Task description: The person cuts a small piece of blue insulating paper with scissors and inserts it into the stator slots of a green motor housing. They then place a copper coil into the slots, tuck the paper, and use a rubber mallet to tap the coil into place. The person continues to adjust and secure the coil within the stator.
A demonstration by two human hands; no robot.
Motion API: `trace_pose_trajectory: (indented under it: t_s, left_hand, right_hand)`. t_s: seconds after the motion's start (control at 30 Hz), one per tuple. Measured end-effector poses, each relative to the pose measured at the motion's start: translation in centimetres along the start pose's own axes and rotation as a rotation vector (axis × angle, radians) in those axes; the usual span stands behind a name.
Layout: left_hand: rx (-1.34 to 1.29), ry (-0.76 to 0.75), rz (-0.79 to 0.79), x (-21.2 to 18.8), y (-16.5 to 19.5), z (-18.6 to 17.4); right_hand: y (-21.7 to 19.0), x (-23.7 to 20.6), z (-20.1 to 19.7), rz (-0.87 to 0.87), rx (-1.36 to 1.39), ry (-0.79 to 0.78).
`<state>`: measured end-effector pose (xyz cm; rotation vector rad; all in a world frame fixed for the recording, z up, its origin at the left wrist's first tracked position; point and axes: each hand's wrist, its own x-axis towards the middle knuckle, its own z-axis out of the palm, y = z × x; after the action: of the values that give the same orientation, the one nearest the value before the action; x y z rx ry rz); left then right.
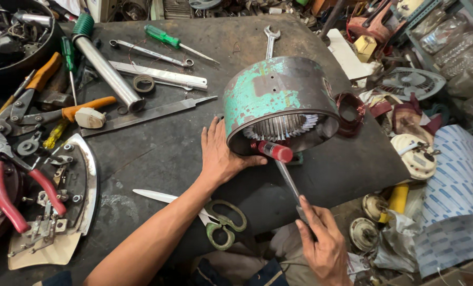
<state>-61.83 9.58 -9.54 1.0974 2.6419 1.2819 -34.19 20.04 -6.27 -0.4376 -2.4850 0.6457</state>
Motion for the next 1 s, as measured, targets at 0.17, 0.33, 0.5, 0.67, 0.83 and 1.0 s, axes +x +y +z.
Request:
trace_pose_trajectory:
  t_s: [0.17, 0.33, 0.5, 0.67, 0.83, 1.0]
  left_hand:
    - [-0.012, 0.008, 0.008, -0.1, -0.3, 0.3]
    - [0.006, 0.005, -0.011, -0.1, -0.3, 0.4]
    - [0.022, 0.020, 0.022, -0.2, -0.7, 0.8]
    - [0.026, 0.020, 0.012, -0.2, -1.5, 1.8]
    - [0.073, 0.095, 0.050, -0.2, -1.8, 2.2]
    - [0.003, 0.044, 0.029, -0.5, -1.5, 1.6]
  right_hand:
    - [0.3, 0.1, 0.5, -0.119, 0.004, 0.131]
    - [-0.1, 0.3, 0.2, 0.052, -0.083, -0.075]
    - [-0.5, 0.1, 0.2, -0.053, -0.045, 0.063]
    - [-0.5, 0.4, 0.4, 0.015, -0.149, -0.061]
    - [-1.0, 0.6, -0.2, -0.173, -0.211, 0.076]
    - [-1.3, 1.7, -0.2, -0.033, -0.345, -0.136]
